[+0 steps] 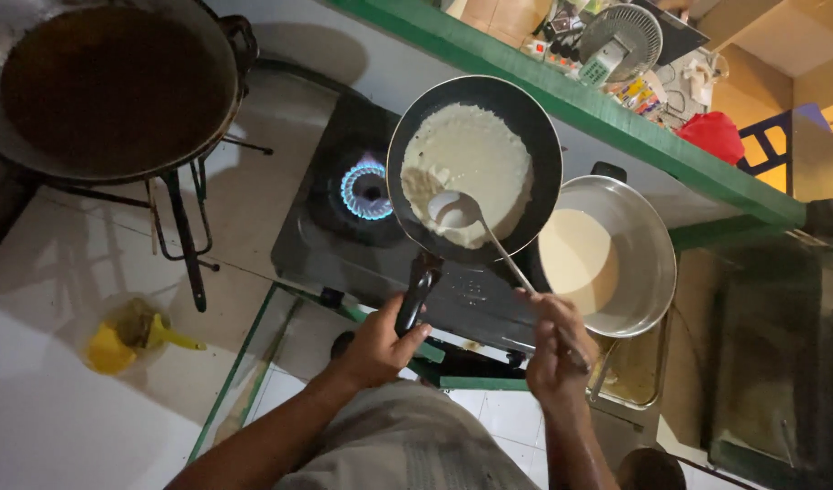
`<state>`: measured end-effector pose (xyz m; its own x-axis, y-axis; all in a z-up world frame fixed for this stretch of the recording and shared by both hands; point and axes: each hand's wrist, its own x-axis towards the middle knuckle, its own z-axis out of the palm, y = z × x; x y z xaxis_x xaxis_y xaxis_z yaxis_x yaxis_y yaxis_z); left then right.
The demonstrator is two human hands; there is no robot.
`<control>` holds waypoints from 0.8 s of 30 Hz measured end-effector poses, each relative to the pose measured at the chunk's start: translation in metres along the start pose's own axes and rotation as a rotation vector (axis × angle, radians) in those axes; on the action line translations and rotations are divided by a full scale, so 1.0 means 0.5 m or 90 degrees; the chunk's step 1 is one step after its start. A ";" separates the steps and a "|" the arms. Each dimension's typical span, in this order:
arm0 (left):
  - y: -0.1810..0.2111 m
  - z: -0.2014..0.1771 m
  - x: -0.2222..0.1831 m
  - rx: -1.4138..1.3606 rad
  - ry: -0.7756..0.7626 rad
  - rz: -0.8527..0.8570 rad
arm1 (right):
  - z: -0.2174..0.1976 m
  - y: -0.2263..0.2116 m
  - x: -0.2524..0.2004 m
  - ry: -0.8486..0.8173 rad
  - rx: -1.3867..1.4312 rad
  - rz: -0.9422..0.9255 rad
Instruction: The person is preparing crepes by greasing a frying pan, pouring batter from a bowl, spreading it evenly, and removing the cooked crepes onto a tray.
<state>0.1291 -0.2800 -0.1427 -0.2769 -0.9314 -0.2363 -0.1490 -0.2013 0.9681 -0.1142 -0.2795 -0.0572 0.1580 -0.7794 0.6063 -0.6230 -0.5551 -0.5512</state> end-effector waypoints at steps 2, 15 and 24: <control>0.006 -0.008 -0.002 0.012 -0.020 -0.051 | 0.002 0.011 0.001 0.010 0.104 0.080; 0.024 0.003 -0.043 0.014 0.028 -0.113 | 0.058 0.028 0.112 -0.003 0.212 0.112; 0.004 0.011 -0.036 -0.036 -0.036 -0.145 | 0.100 0.060 0.114 -0.107 -0.039 -0.148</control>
<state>0.1288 -0.2620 -0.1369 -0.2946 -0.8419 -0.4522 -0.1603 -0.4229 0.8919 -0.0856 -0.3550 -0.0677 0.4231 -0.6739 0.6057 -0.5996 -0.7094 -0.3704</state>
